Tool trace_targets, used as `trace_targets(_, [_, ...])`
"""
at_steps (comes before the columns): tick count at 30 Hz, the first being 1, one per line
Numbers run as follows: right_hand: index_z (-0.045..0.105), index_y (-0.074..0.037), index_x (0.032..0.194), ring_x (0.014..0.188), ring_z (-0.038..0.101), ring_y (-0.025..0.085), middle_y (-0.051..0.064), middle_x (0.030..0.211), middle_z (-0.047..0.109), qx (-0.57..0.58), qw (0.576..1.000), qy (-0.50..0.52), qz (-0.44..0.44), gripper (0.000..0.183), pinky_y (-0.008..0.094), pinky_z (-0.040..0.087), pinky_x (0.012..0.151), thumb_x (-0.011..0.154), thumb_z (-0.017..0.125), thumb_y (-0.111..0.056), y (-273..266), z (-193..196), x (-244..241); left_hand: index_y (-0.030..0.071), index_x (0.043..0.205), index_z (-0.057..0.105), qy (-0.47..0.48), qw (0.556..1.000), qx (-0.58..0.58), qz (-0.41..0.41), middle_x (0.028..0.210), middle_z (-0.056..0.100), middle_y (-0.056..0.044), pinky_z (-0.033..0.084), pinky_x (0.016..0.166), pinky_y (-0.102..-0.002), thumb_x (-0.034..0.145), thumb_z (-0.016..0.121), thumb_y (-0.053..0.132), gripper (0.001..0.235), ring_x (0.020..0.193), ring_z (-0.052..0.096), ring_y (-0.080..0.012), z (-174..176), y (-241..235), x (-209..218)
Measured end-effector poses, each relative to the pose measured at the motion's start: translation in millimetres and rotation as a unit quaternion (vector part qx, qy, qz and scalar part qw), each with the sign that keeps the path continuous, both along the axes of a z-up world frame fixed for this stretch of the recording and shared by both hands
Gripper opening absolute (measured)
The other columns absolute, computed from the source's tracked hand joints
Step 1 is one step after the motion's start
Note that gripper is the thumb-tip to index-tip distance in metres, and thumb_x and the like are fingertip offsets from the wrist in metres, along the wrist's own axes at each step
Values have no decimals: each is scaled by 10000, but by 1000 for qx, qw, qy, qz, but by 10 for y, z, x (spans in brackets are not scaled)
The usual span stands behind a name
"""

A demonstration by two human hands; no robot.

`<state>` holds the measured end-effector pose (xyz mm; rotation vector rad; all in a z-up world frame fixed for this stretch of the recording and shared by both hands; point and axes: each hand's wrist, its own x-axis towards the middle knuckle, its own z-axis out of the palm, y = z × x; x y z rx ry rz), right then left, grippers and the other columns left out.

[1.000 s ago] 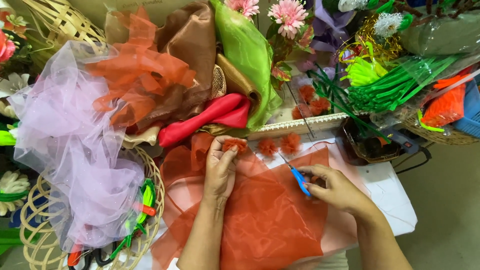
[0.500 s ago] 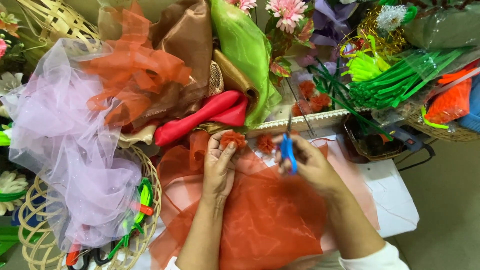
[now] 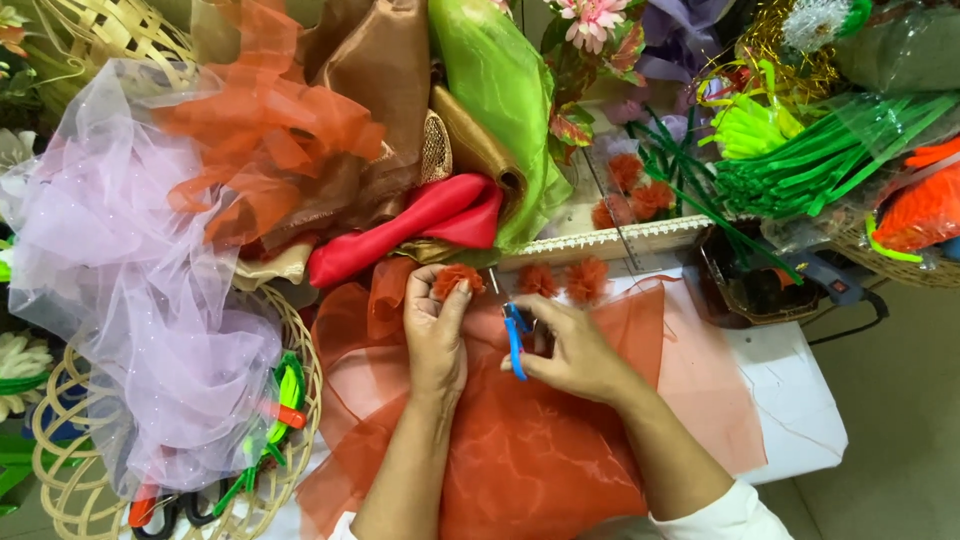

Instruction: The person uses scissors to trim and shape small orange fabric pom-poms into flower-like shapes. They repeatedly cut the edges of each pom-pom, rotate it, and place the finished pieces on the table among other craft supplies.

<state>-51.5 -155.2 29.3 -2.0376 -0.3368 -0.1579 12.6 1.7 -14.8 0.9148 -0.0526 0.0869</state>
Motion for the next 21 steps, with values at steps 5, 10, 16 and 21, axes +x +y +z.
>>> trace_targets(5, [619,-81,1168,523,604,258,122,764,614,-51,998,-20,-25,577,384,497,474,614,762,-152,54,46,1,46,1083,516,-3,999,41,4,873,644,-81,525,736,-243,851,678,42,283,776,604,-114,76,-22,-76])
trace_targets(10, [622,-107,1180,537,593,253,105,760,619,-67,997,-6,-33,591,389,494,498,606,751,-164,72,115,-8,43,1080,507,-13,999,37,-4,834,652,-121,562,689,-268,852,680,51,286,766,665,-165,25,-50,-75])
trace_targets(16, [627,-107,1156,556,600,298,114,742,631,-56,998,8,-22,531,409,493,523,637,734,-138,61,92,-7,37,1081,492,-13,999,35,1,869,669,-153,573,742,-305,850,671,42,292,795,700,-213,4,-31,-64])
trace_targets(21, [613,-70,1149,634,635,388,176,771,653,-56,998,2,-5,479,468,502,560,686,717,-134,79,193,-16,34,1088,487,-8,999,41,9,884,672,-163,573,756,-319,852,664,27,295,803,703,-228,-17,-39,-58])
